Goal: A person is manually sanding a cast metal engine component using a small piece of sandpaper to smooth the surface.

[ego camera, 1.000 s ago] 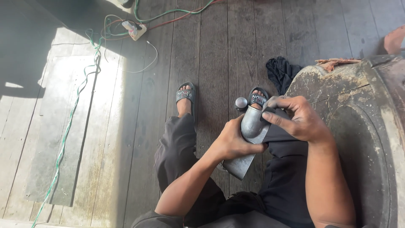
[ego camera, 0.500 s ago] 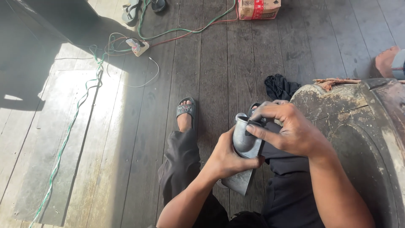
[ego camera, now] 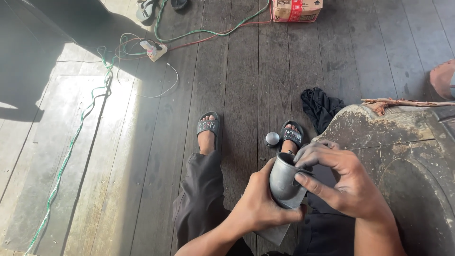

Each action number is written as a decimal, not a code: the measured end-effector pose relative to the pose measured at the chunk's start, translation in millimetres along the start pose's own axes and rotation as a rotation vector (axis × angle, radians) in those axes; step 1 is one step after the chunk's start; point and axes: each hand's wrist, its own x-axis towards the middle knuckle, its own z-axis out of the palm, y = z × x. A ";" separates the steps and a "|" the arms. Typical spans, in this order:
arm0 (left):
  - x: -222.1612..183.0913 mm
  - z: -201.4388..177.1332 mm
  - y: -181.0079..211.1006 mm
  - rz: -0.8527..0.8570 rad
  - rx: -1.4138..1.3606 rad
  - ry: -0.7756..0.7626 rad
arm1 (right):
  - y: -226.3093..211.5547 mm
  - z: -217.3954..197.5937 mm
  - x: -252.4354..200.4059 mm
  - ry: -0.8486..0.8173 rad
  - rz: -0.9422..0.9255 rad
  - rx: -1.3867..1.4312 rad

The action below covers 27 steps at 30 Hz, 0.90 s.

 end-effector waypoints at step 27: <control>6.2 6.5 -5.7 0.036 0.273 0.023 | -1.0 12.4 -5.9 0.069 0.049 -0.180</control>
